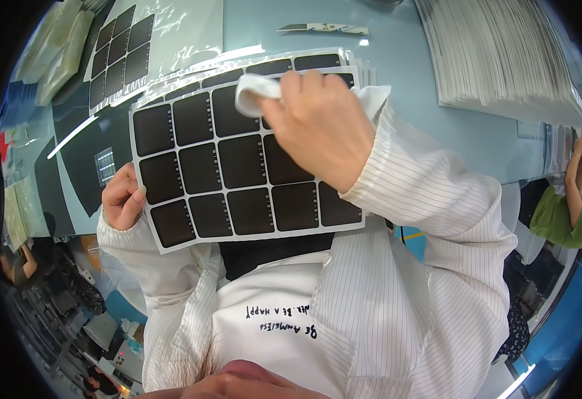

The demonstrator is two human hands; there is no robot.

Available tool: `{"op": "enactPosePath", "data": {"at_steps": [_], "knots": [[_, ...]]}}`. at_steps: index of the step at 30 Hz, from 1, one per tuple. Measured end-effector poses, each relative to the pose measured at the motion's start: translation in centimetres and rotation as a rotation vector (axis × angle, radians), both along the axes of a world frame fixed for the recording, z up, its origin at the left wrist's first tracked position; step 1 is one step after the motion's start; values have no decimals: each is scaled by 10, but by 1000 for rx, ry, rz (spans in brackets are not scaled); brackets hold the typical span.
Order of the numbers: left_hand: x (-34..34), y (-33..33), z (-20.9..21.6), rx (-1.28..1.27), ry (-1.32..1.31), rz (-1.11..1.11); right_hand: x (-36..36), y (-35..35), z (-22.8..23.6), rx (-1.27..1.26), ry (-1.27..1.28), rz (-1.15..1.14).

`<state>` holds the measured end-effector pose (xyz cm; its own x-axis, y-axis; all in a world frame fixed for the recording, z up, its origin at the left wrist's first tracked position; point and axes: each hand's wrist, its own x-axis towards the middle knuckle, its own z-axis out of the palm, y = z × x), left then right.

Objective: Picking up individual solar cell sheets from a stack, inspecting them, cleaning them with a white cloth, and restacking them.

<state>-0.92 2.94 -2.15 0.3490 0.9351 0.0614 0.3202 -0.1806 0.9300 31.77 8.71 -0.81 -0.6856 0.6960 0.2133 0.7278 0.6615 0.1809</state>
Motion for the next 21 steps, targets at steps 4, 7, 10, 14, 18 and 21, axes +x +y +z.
{"op": "enactPosePath", "data": {"at_steps": [4, 7, 10, 14, 18, 21], "knots": [[-3, 0, -2, -5, 8, -19, -8, -18, 4, -106, 16, 90], [-4, 0, -1, -1, 12, -10, -9, -14, -2, -96, 69, 116], [-3, 1, 1, 17, 8, -20, -7, -2, -6, -5, 62, 31], [-4, 3, -1, 14, 10, -27, -13, -14, 0, -126, 36, 202], [-2, 2, -2, 22, -6, -15, -12, -2, -10, 54, 18, -3], [-4, 2, -3, 16, -6, -26, -21, -25, -1, -83, -3, 192]]}}
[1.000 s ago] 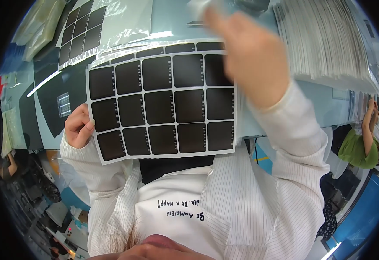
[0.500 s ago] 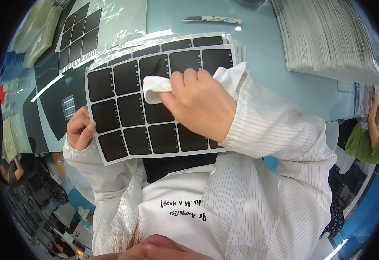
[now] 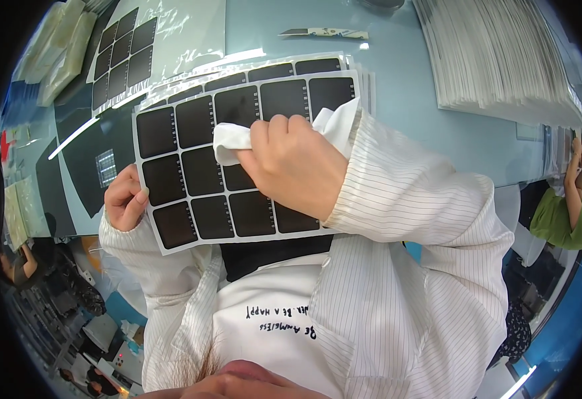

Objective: Picking up individual solar cell sheets from a stack, inspecting them, cleaning them with a white cloth, and restacking them.

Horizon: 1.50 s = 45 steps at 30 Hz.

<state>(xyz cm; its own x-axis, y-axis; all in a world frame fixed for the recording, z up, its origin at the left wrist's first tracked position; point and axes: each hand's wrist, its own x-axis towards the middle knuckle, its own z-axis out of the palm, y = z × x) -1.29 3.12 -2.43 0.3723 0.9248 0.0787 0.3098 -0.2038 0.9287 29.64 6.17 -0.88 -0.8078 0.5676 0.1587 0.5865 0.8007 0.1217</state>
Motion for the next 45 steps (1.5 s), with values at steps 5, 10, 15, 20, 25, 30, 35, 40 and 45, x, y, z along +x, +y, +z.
{"op": "enactPosePath", "data": {"at_steps": [5, 10, 15, 20, 25, 30, 35, 40, 45], "knots": [[1, 0, 1, 1, 1, 2, 5, 16, -3, 153, -95, -240], [2, 0, 1, 12, 4, 7, -1, 16, 1, 47, -72, -129], [3, 3, -1, 5, -4, -18, 3, -5, 1, -18, -1, -21], [4, 0, 5, 18, 25, -4, 47, 38, 3, 86, -7, -400], [12, 3, 10, 52, 97, -1, 102, 62, 19, 216, -5, -642], [13, 4, 8, 88, 117, 8, 122, 91, 0, 559, 311, -466], [25, -5, 19, 32, 324, 132, 111, 51, 21, -83, 491, -589], [38, -8, 29, -25, 501, 243, 122, 18, 27, -734, 459, -691], [49, -10, 39, -17, 622, 284, 123, -1, 25, -1051, 600, -643]]}}
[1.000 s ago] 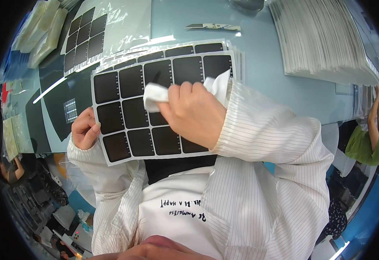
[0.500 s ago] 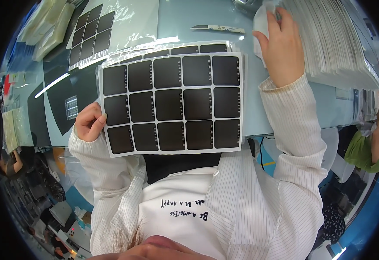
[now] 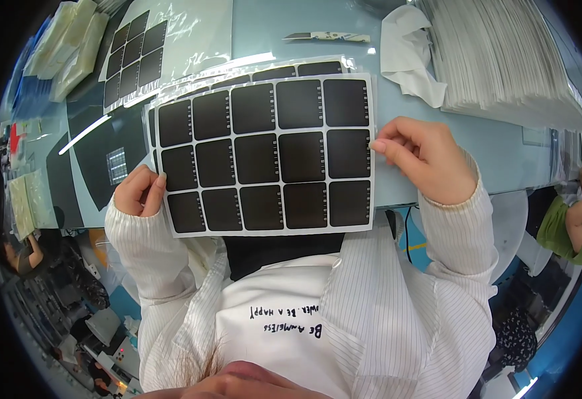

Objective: Picking up individual solar cell sheets from a stack, inspecting them, cleaning them with a white cloth, and restacking them.

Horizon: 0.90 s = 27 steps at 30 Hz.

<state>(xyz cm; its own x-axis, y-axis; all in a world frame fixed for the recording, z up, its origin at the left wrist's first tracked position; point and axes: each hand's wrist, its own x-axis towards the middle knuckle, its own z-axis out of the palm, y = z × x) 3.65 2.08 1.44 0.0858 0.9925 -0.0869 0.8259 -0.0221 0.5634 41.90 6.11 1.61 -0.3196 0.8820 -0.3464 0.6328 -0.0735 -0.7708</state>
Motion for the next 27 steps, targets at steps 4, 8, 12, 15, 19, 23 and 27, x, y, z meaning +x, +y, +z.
{"op": "enactPosePath", "data": {"at_steps": [4, 8, 12, 15, 19, 23, 27], "knots": [[5, 3, 4, -6, 28, -30, 4, -2, 0, -37, 36, -27], [12, 4, 6, 37, -1, -68, 11, -2, -7, -109, 157, -128], [12, 4, 3, 72, -123, -50, 13, 0, -4, -285, 316, -199], [7, 4, -1, 134, -212, -78, 5, -3, -7, -165, 370, -198], [-4, 6, 3, 256, -309, -167, -1, -4, 11, -44, 371, -209], [-10, 2, 10, 482, -338, -99, -3, -3, 21, 336, 382, -114], [-11, -5, 11, 597, -308, -15, -5, 1, 25, 627, 407, -45]]}}
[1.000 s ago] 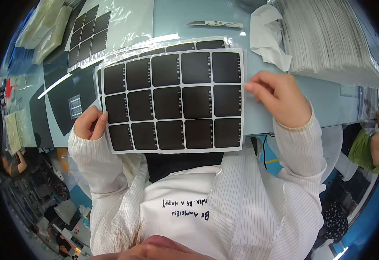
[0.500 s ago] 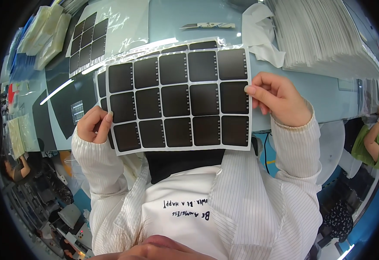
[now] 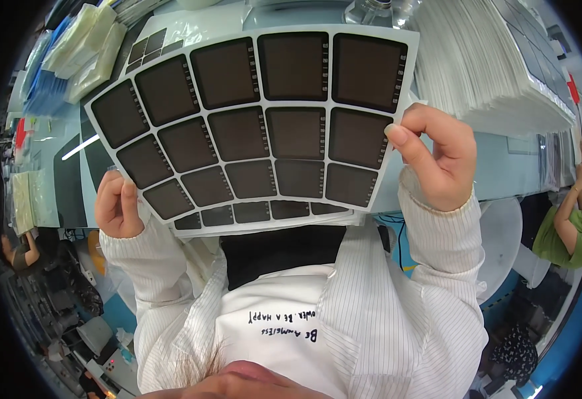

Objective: Picking up individual solar cell sheets from a stack, inspecting them, cleaning them with a white cloth, and restacking them.

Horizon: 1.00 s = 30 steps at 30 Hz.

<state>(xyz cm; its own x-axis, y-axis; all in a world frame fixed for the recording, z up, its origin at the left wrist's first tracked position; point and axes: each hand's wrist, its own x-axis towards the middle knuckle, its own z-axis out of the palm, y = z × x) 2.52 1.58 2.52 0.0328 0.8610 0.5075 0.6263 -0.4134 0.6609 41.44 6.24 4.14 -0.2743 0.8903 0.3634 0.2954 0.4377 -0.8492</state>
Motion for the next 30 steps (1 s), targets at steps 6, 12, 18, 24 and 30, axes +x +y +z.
{"op": "enactPosePath", "data": {"at_steps": [6, 12, 18, 24, 30], "knots": [[2, -1, 1, 84, 56, 27, -5, 3, 1, 58, 66, -99], [6, 1, 11, 180, 66, 45, -3, 6, 8, 132, 121, -122], [3, 16, 22, 281, 43, -10, 5, 19, 15, 264, 134, -136], [5, 25, 33, 308, 35, -27, 6, 26, 30, 299, 191, -164], [17, 27, 48, 313, 54, -88, 9, 18, 41, 346, 180, -241]]}}
